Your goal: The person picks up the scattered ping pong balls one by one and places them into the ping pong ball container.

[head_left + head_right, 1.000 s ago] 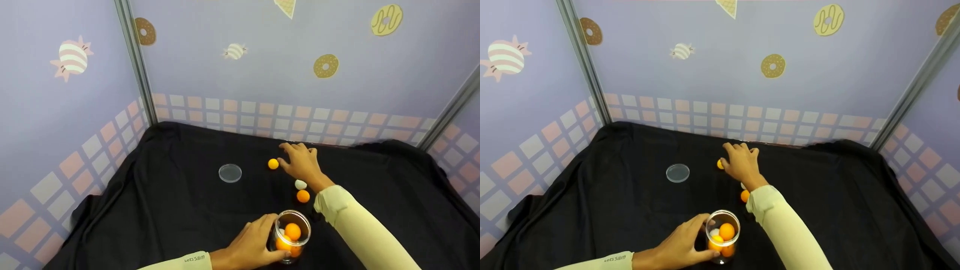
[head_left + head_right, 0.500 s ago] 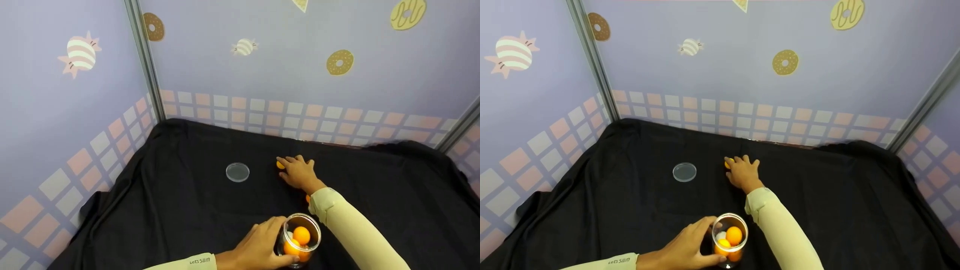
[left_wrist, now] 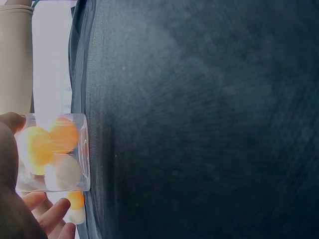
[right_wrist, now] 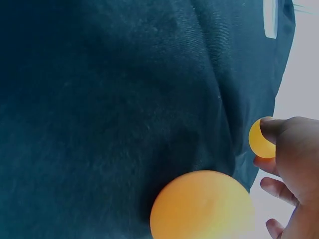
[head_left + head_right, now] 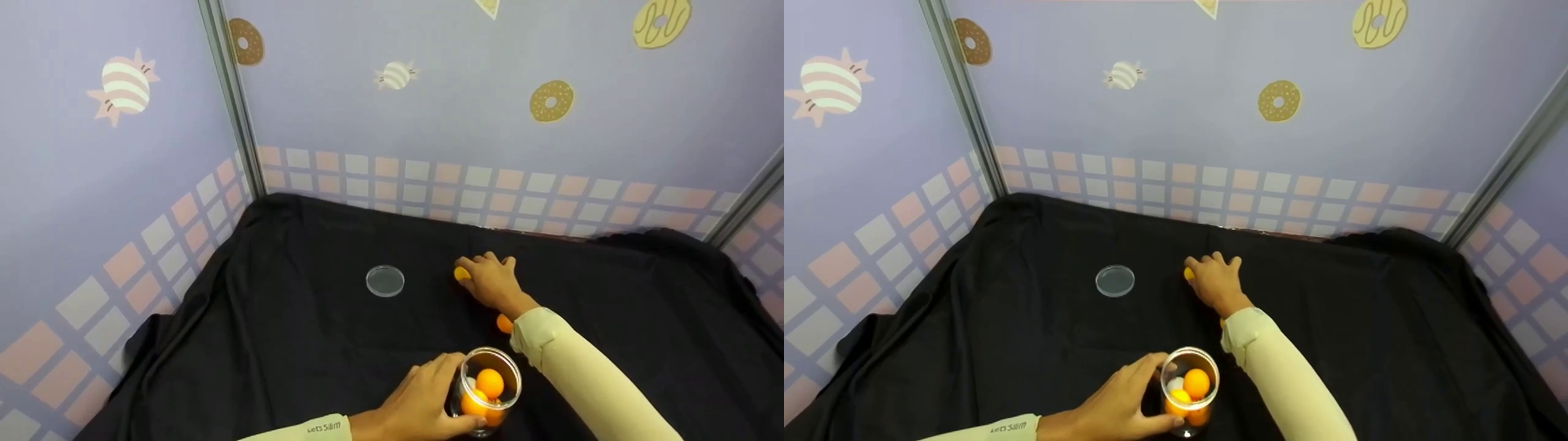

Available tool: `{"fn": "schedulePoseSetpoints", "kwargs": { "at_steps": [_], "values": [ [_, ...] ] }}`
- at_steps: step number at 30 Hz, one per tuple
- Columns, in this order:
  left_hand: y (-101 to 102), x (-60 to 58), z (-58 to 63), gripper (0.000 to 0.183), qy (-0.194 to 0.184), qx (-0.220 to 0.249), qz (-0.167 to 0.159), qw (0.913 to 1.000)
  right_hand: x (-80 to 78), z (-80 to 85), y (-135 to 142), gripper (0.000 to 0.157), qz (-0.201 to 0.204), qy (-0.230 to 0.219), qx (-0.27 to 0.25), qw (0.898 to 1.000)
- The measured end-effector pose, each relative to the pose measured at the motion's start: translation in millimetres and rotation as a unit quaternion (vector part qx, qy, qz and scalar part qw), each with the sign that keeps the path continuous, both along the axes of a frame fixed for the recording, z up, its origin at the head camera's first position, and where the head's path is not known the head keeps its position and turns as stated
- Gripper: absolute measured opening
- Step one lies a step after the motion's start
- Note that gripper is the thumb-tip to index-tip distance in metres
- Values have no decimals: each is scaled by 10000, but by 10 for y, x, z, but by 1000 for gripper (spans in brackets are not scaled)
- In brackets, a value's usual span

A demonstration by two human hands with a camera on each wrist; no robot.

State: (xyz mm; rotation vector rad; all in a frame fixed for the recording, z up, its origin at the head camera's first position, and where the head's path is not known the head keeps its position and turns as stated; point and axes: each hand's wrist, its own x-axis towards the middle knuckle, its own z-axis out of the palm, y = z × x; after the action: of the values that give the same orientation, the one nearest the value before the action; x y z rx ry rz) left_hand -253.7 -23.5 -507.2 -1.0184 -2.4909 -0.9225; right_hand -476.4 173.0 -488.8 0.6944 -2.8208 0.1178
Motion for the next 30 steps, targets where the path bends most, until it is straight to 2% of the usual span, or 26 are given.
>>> {"fn": "schedulePoseSetpoints", "kwargs": {
  "at_steps": [8,16,24,30],
  "values": [
    [19,2,-30,74,197,98,-78,9997,262,180,129,35,236,314,-198,9990],
    [5,-8,-34,73,198,131,-31,9997,598,426,151,37,195,622,-387,9971],
    [16,-30,-46,74,401,188,-77,9990,1048,664,219,37,446,1330,-596,9883],
    [38,-27,-39,74,159,229,-116,9995,1421,863,305,38,600,1591,-611,9835]
  ]
}}
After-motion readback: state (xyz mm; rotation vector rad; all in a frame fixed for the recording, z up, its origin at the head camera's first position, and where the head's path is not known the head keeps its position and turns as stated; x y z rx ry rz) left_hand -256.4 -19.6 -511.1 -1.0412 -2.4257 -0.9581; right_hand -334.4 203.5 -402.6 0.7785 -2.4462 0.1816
